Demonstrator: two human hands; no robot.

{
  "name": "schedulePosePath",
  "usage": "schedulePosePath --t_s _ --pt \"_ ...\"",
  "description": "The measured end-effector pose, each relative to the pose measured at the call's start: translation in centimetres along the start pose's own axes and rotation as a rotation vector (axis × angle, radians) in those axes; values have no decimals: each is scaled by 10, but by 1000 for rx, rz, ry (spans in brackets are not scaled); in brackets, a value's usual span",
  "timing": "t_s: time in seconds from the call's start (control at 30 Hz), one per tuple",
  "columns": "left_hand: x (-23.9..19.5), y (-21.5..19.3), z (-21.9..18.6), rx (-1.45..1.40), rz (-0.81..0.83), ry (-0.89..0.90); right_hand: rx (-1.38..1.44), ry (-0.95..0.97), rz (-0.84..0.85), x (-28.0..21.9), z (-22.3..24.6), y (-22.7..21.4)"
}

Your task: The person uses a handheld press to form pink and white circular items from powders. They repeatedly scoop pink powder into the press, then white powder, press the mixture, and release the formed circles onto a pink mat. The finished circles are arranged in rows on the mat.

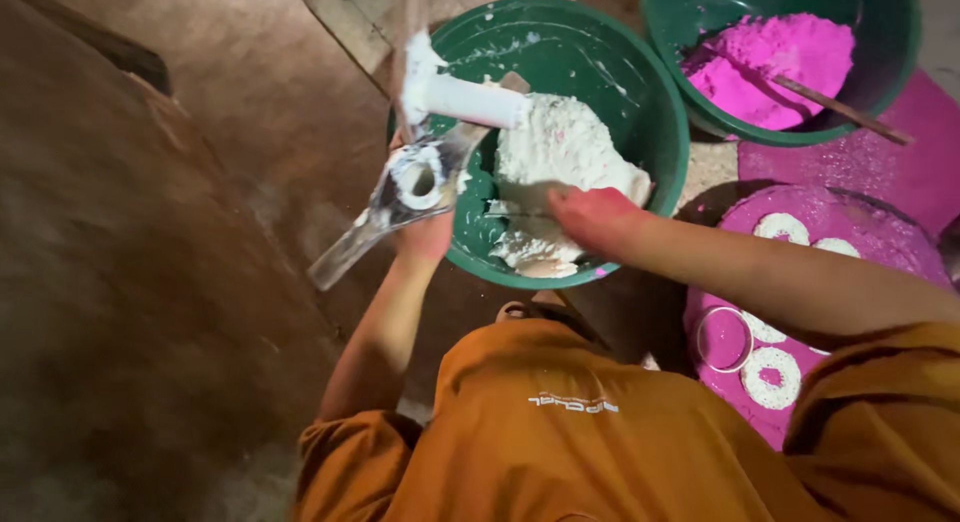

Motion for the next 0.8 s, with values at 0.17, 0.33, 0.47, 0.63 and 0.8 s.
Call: schedulePosePath --t_s 0.17,0.33,0.47,0.63,0.8 --pt "-1 9 -6 119 -71 217 -302 -211 -81 32 20 1" --pt "-6 3 -6 127 -122 223 -498 -164 -29 72 28 -22" --pt "-4 5 -4 51 -133 159 -596 -59 -29 97 31 -17" --pt "-5 4 -5 93 -95 253 -648 -142 82 73 25 7" --pt "-3 6 -3 148 -122 226 -497 -215 247 19 11 -3"
Point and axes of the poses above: each hand's wrist, its own x-axis towards the middle knuckle, its own y-axis out of the palm, z = x × y, the point moved 3 cm from there along x, towards the middle knuckle, and after that the axes turned 2 degrees about z, right-handed, at the moved point
